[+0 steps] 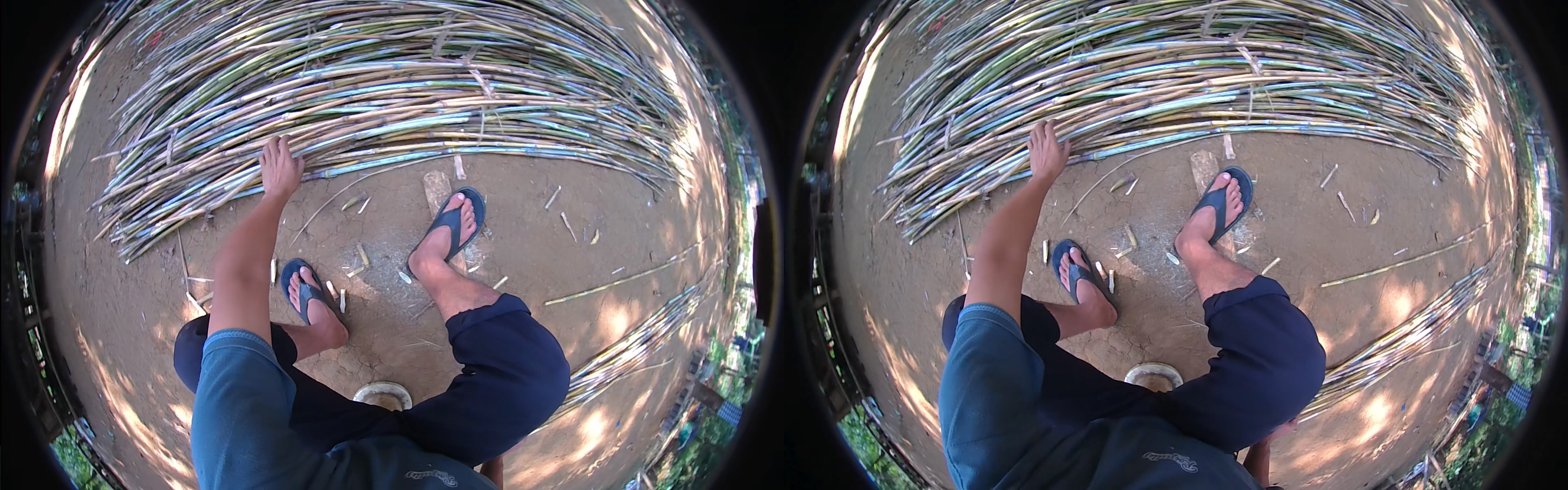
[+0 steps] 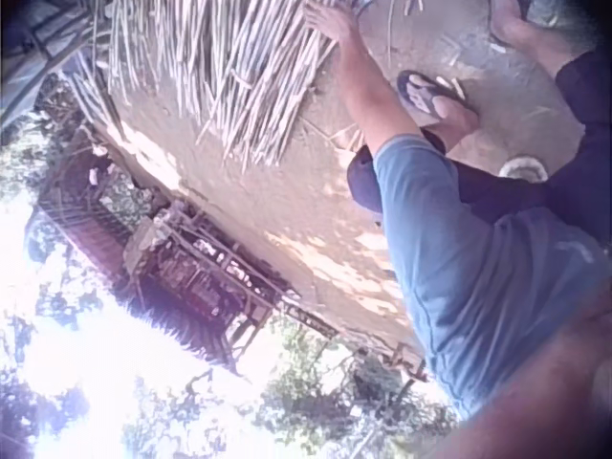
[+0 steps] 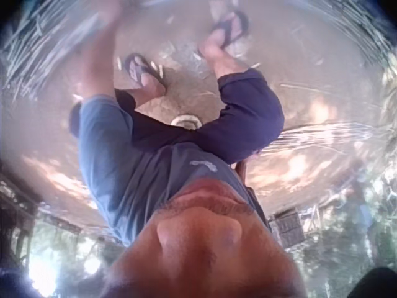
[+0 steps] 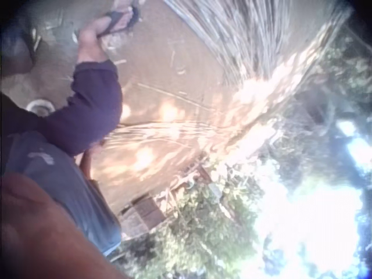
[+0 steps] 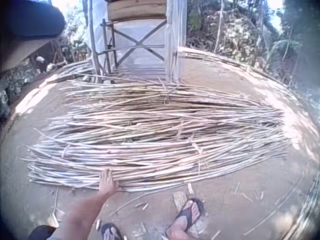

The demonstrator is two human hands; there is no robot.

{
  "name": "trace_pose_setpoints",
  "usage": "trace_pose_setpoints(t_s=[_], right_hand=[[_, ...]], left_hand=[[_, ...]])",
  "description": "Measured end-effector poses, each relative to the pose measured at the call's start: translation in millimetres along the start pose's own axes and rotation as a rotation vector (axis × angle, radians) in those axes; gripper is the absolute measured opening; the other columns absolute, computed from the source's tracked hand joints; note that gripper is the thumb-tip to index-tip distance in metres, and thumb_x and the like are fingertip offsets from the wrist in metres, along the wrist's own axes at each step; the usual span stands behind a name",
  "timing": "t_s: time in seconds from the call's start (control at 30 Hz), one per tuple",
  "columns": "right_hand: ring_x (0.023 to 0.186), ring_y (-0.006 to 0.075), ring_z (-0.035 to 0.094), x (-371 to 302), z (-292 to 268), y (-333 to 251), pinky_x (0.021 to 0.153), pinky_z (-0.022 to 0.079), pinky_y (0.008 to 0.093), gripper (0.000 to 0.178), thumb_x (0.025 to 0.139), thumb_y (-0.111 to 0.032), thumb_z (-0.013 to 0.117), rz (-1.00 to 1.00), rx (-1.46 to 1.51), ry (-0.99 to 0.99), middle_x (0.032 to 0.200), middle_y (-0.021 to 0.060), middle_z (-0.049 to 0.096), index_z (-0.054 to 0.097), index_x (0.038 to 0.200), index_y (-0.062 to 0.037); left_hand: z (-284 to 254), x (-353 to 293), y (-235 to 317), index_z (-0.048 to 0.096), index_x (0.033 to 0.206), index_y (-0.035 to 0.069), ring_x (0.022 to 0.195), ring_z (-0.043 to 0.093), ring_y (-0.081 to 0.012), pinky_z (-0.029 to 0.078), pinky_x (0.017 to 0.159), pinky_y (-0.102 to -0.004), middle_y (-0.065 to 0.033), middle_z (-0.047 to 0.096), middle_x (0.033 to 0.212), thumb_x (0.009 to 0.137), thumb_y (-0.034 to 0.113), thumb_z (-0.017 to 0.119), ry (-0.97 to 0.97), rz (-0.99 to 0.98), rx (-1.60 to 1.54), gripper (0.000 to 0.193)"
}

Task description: The person sits on the ground and uses a machete to split long bamboo stalks into thin strips. They repeatedly pick up stalks, position them on a wooden block, and strike them with the machete to create uniform strips, which are then placed in a pile.

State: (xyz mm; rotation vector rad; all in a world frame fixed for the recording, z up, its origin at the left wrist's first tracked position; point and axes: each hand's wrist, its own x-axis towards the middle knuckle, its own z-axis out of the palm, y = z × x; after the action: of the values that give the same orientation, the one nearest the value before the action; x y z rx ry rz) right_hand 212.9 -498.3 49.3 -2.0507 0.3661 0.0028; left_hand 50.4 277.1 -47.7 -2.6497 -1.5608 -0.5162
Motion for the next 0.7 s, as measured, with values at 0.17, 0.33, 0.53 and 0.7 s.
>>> trace_pose_setpoints(t_s=[0.17,0.33,0.53,0.7], right_hand=[[0.067,0.0106,0.043,-4.3,22.7,-16.3,0.062,0.038,0.0255,0.027,0.088,-0.011,0.061,-0.018,-0.105,-0.027,0.069,-0.0004,0.042,0.040,0.072,-0.0077],[0.067,0.0103,0.043,-3.0,36.2,-23.0,0.062,0.038,0.0255,0.026,0.088,-0.011,0.061,-0.036,-0.129,-0.074,0.069,-0.0006,0.042,0.040,0.072,-0.0075],[0.068,0.0100,0.042,-8.9,32.3,-20.0,0.063,0.037,0.0255,0.026,0.088,-0.010,0.061,-0.044,-0.103,-0.073,0.069,-0.0009,0.042,0.040,0.073,-0.0073],[0.069,0.0097,0.042,-11.1,25.0,-15.1,0.063,0.037,0.0255,0.026,0.088,-0.010,0.061,-0.045,-0.030,-0.111,0.069,-0.0011,0.041,0.040,0.073,-0.0072]], left_hand=[[1.5,-13.6,-41.5,0.051,0.127,0.007,0.122,0.045,-0.0317,0.038,0.099,-0.0492,-0.0134,0.051,0.125,0.086,0.033,0.060,0.013,-0.311,0.015,0.048],[-1.0,-15.4,-80.9,0.062,0.108,0.006,0.108,0.056,-0.0332,0.045,0.091,-0.0484,-0.0128,0.060,0.110,0.095,0.033,0.053,-0.190,-0.195,-0.006,0.032],[-48.2,-5.2,-55.5,0.058,0.109,0.004,0.094,0.064,-0.0365,0.051,0.079,-0.0488,-0.0149,0.059,0.111,0.097,0.042,0.048,-0.272,-0.079,-0.031,0.041],[-95.1,-5.0,-61.8,0.060,0.107,0.004,0.084,0.066,-0.0407,0.052,0.073,-0.0521,-0.0210,0.068,0.095,0.097,0.045,0.046,-0.536,0.038,0.078,0.045]])
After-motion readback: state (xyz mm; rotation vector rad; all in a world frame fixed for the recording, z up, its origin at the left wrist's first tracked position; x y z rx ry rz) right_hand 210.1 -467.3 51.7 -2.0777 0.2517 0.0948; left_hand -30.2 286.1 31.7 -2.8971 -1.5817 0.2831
